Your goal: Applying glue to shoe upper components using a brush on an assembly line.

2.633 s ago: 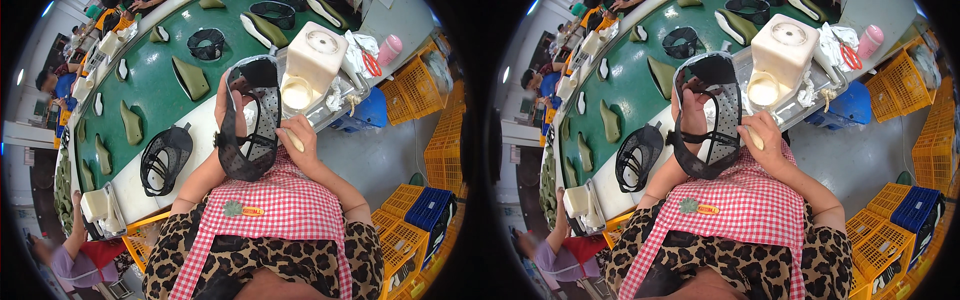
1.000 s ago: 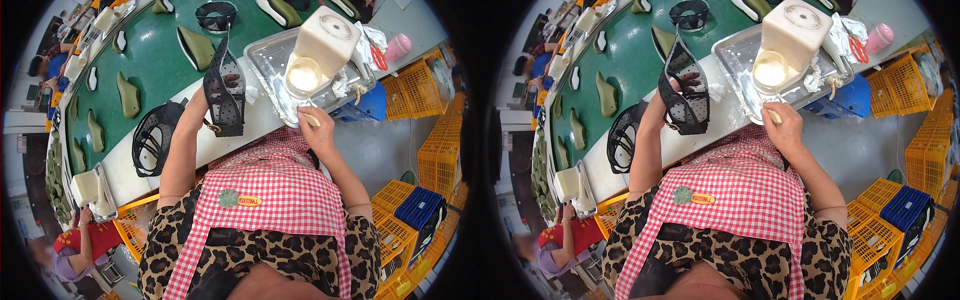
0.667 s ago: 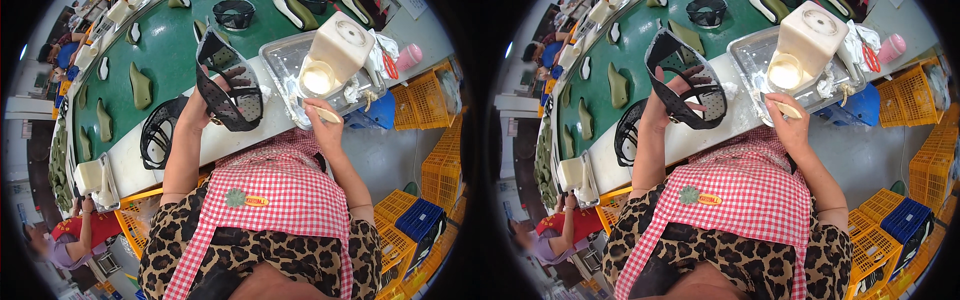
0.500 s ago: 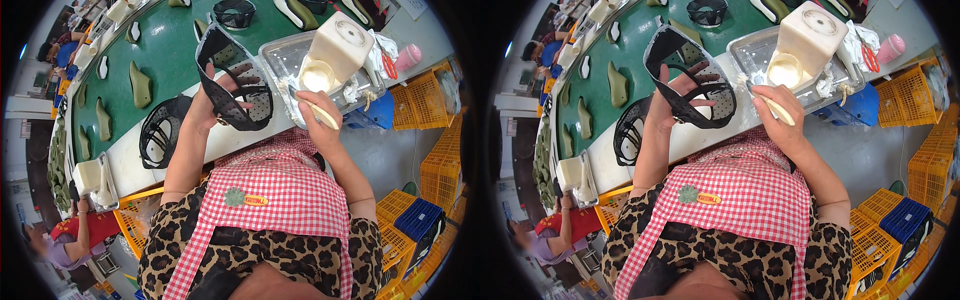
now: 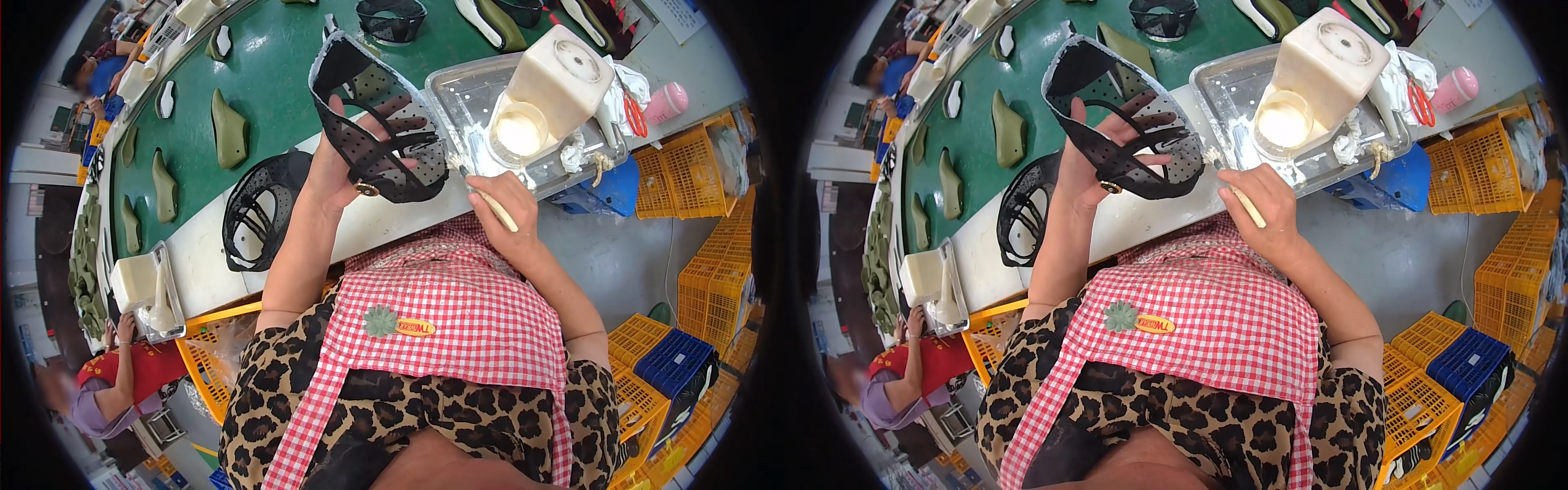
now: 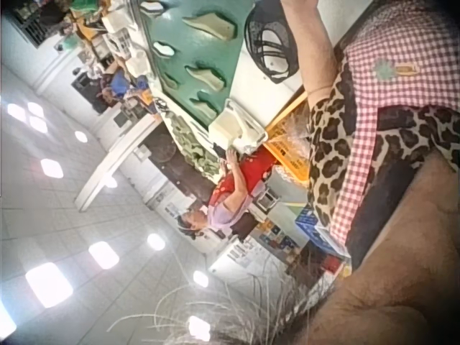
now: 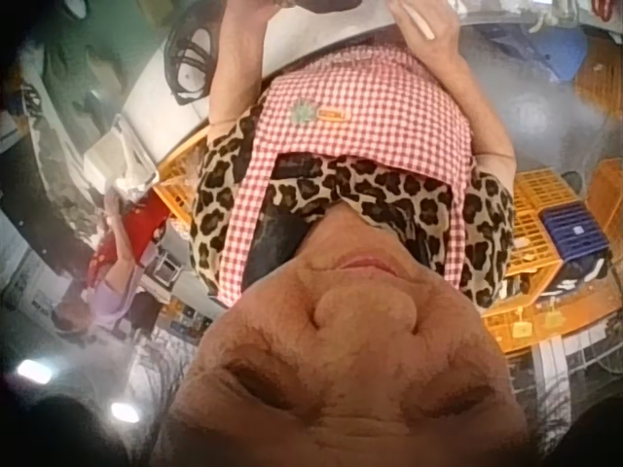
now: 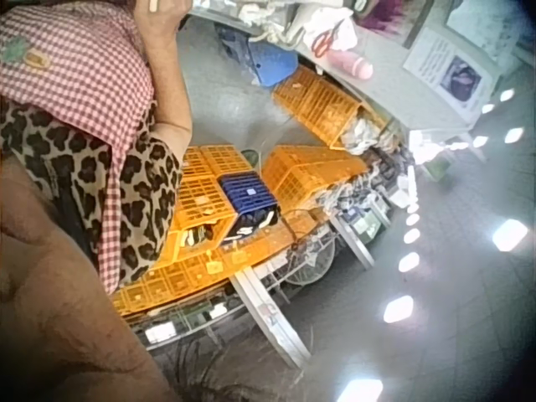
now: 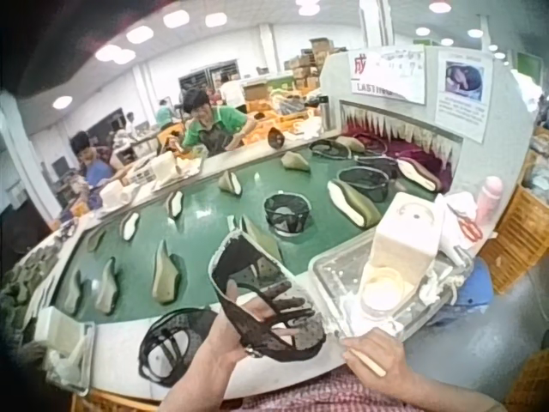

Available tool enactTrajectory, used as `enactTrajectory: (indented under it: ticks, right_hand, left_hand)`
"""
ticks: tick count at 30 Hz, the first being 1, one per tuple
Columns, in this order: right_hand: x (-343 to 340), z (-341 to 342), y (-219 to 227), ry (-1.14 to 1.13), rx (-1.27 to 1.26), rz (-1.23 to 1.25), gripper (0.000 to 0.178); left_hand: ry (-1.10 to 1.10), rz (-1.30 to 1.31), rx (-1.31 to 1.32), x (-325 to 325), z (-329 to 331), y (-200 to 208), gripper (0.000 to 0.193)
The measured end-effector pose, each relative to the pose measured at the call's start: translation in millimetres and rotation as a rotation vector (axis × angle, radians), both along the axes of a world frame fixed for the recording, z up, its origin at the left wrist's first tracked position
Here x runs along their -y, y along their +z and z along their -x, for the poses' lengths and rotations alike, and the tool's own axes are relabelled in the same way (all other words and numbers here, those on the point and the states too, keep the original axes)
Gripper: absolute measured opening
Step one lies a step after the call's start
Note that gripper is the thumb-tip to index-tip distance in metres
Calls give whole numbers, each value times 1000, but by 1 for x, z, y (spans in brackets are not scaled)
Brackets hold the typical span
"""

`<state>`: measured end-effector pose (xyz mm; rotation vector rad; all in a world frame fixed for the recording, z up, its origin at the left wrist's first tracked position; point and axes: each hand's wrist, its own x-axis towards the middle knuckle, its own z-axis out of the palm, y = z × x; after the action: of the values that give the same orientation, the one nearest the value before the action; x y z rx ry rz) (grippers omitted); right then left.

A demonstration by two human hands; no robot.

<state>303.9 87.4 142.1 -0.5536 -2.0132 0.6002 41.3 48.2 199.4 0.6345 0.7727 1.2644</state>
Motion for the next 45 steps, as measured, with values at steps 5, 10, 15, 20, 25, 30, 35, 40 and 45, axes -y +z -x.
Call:
enactTrajectory:
  ticks: [5,10,15,20,25,30,35,40,45]
  right_hand:
    - [-2,4,11,-16,-43,6,20]
    - [3,5,11,36,5,201,16]
    - [12,-1,12,96,71,236,14]
    - [8,-4,23,0,3,262,15]
    - [3,8,14,37,-20,219,15]
    - [13,3,9,161,19,349,15]
    - [19,-4,22,330,90,557,14]
    - [22,-11,34,459,65,734,13]
    - [19,-18,47,598,5,892,14]
  left_hand:
    - [-16,-62,-174,6,-10,2,107]
    - [-77,-316,-383,13,-10,-21,117]
    - [-94,-530,-685,17,-3,-43,53]
    - [-258,-245,-501,23,-8,-35,96]
    - [-200,-549,-752,20,-11,-39,61]
    - [-173,-596,-870,22,-16,-22,67]
    - [-40,-564,-712,20,-24,-25,71]
    - [79,-624,-799,21,-22,-25,54]
    - [111,-799,-1029,15,-10,-35,55]
